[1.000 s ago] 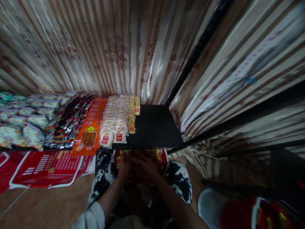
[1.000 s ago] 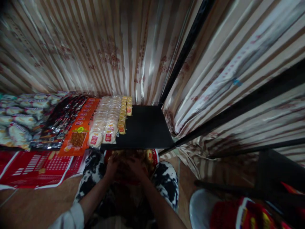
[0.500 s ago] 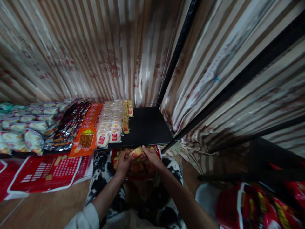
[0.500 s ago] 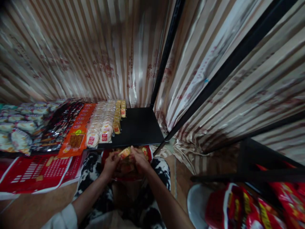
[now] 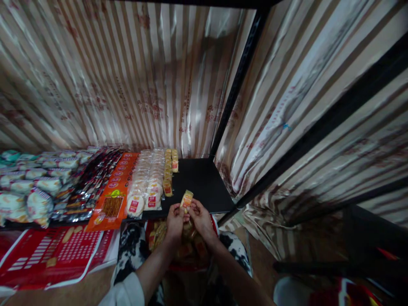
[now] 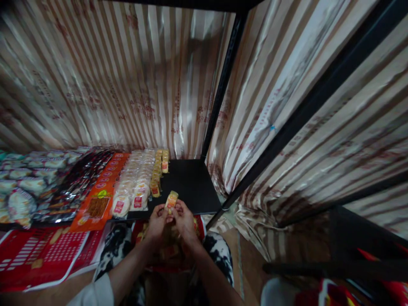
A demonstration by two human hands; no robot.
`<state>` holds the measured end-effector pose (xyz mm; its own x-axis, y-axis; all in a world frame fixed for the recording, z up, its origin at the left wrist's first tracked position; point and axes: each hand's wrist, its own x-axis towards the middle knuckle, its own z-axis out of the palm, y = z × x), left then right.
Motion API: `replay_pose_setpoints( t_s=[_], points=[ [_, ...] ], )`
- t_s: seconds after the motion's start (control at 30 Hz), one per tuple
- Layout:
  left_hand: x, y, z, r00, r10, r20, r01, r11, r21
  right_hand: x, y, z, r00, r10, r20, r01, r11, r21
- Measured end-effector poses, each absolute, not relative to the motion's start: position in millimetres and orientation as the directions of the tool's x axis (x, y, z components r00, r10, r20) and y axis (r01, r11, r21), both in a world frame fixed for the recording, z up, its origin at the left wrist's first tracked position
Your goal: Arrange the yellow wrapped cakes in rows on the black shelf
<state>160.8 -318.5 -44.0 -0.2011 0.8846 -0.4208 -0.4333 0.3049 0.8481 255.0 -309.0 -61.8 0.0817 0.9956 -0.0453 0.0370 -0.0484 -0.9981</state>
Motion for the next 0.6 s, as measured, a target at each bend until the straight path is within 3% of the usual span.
replay_pose_setpoints(
  t_s=[0.2,0.4,0.6],
  points=[
    [173,-286,-39,-0.304,0.828,-0.471,-0.374,0.351,0.858,260,-248,-61,0.154,0.986,0.063,0.226,0.026,-0.974],
    [182,-252,-46,-0.207,0.91,-0.36,-0.352,0.273,0.895,249,-190,-75,0.186,0.979,0.083,0.353,0.012,-0.935],
    [182,-213,-48,-0.214,0.918,-0.333,-0.336,0.25,0.908,240,-153,-73,0.16,0.981,0.109,0.453,0.026,-0.891]
  ],
)
